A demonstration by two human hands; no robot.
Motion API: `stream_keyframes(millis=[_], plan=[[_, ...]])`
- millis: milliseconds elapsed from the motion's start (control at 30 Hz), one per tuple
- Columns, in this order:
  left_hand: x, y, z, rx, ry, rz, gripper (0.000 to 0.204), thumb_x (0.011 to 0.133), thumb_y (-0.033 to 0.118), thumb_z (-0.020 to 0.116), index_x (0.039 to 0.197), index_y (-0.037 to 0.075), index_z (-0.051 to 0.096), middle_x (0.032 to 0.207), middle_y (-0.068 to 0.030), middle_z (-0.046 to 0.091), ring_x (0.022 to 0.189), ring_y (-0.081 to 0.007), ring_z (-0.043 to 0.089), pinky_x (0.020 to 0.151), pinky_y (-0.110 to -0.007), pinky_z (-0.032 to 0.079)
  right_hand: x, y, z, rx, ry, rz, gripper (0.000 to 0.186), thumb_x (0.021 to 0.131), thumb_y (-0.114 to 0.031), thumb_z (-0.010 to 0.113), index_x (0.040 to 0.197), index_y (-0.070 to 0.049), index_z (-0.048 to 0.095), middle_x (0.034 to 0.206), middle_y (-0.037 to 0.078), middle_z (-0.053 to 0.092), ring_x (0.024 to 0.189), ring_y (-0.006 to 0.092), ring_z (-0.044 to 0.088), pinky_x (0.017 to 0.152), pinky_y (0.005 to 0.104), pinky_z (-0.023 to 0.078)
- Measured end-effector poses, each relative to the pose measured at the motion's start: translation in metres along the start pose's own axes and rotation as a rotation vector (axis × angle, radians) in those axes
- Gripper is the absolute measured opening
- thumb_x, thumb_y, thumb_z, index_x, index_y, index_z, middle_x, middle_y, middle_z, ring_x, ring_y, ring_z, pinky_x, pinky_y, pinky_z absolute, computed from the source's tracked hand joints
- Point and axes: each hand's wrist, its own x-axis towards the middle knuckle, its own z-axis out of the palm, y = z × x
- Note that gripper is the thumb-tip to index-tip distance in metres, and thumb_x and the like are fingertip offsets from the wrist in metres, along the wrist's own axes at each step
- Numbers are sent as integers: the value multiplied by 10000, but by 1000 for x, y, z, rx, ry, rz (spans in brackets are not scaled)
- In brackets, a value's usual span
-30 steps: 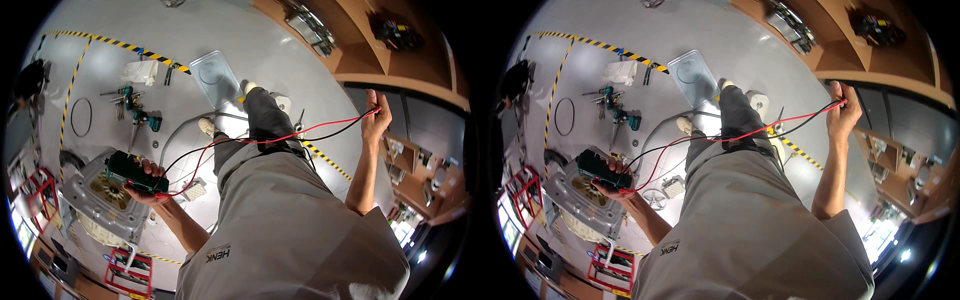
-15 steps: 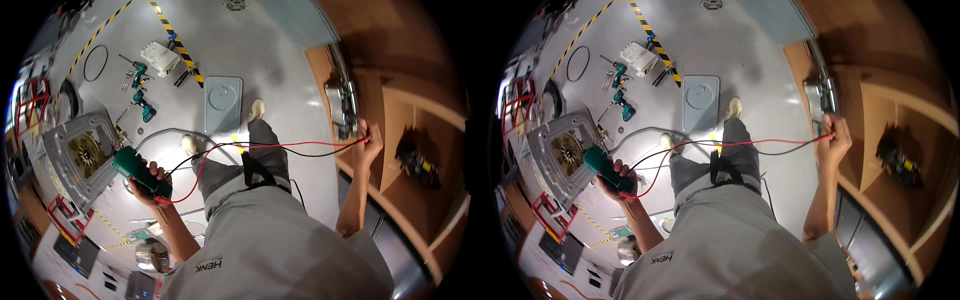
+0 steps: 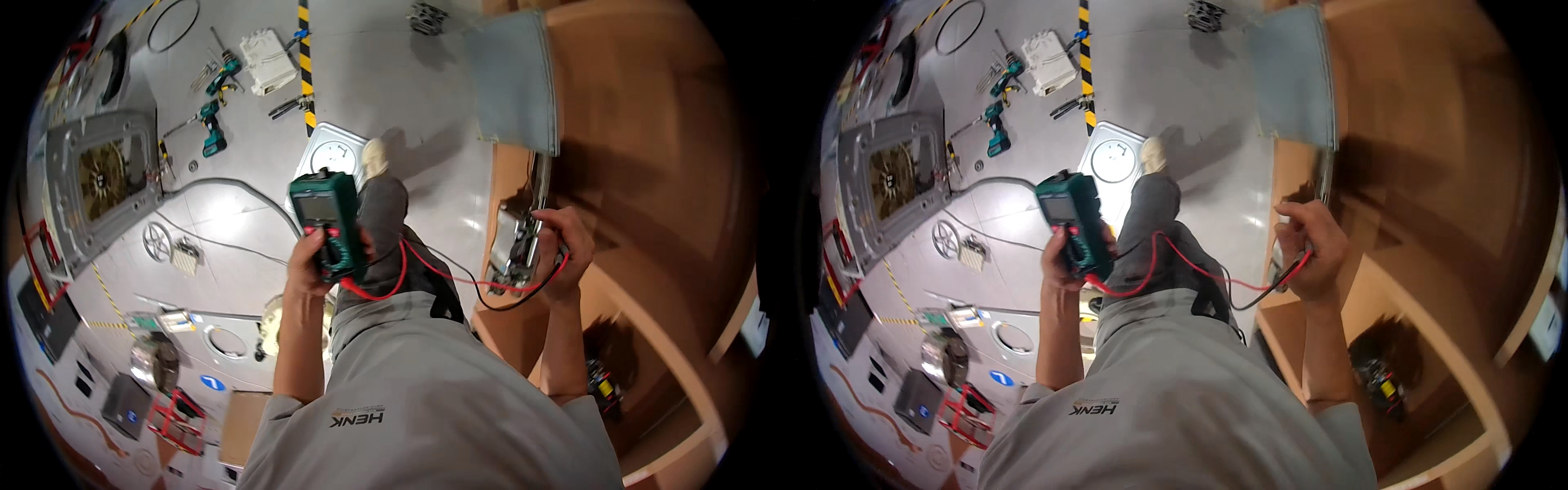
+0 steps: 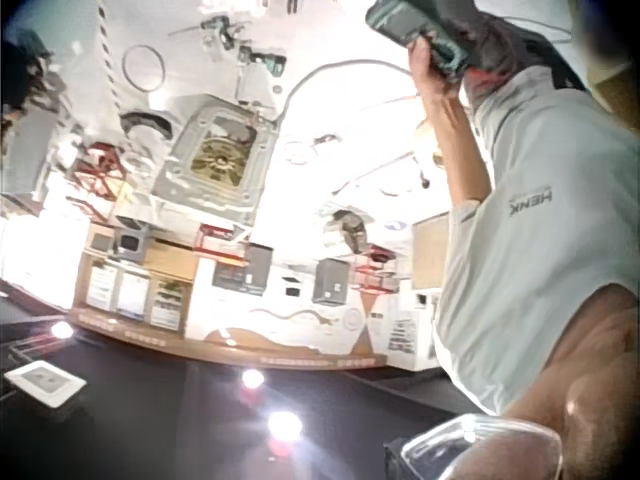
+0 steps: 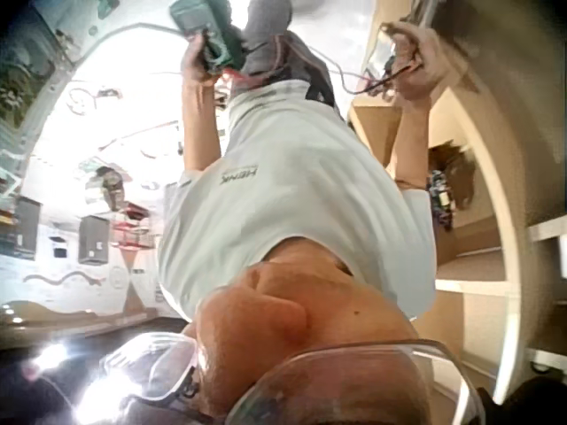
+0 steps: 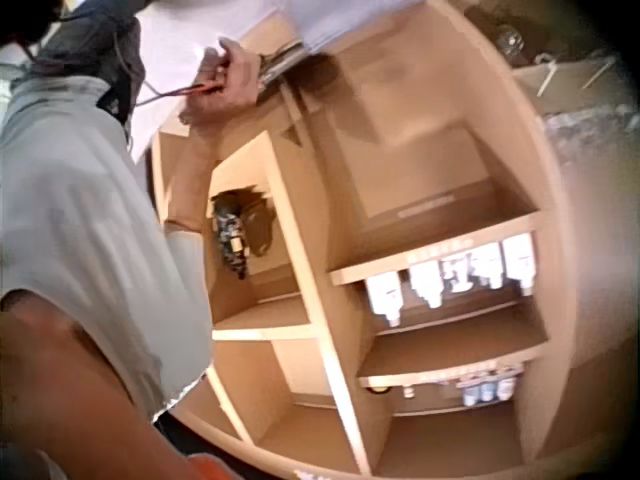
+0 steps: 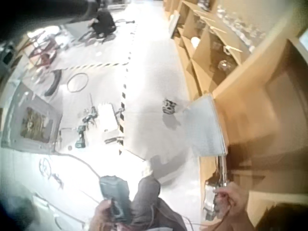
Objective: The person uses a multimeter to measure electrical values on washing machine components. They connect the multimeter probes to a motor connector and a wiring harness connector while checking the results on the meter's display.
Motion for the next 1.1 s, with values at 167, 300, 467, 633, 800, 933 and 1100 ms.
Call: stream_keyframes(millis=[167,300,467,633,800,933,1100], plan=[[74,-6,19,-88,-54,1,532,813,376,644,1083,-75,560,979,-219,639,864,-300,663,786,-391,556,96,7,28,83,-290,-251,223,730,-140,707,910,-21,647,693,85,557,593,185,563,508,285,421],[131,8,34,24,74,61,617,790,435,632,1111,-85,541,996,-218,628,881,-304,650,775,-386,542,143,36,46,165,-425,-142,220,798,-195,683,924,-18,645,681,97,556,564,193,554,485,290,417],[199,26,28,-118,167,135,470,842,272,660,1174,-26,512,1015,-179,637,915,-256,653,790,-369,557,197,86,71,168,-431,-116,163,856,-164,620,900,-9,639,658,83,533,536,169,510,476,267,386],[256,34,1,-75,280,116,452,824,224,698,1163,-21,527,990,-113,639,882,-186,647,768,-331,551,247,136,100,112,-433,-76,176,875,-164,601,850,6,639,642,69,502,550,167,474,491,268,365],[326,32,-36,91,376,164,493,772,220,739,1156,-8,532,1007,-108,631,905,-192,631,782,-311,524,295,210,173,108,-450,-152,292,944,-229,521,821,16,622,659,52,517,591,140,489,526,251,369],[368,22,-71,104,472,196,464,773,159,733,1161,-4,537,1007,-100,635,888,-180,634,788,-313,526,321,251,236,204,-499,-249,187,887,-174,593,838,3,629,687,85,537,552,170,507,490,263,386],[396,5,-110,29,555,187,469,770,155,737,1162,-9,539,976,-125,650,875,-209,653,771,-323,540,334,274,299,316,-568,-372,187,874,-195,610,864,-10,634,718,93,551,539,166,517,482,258,400]])
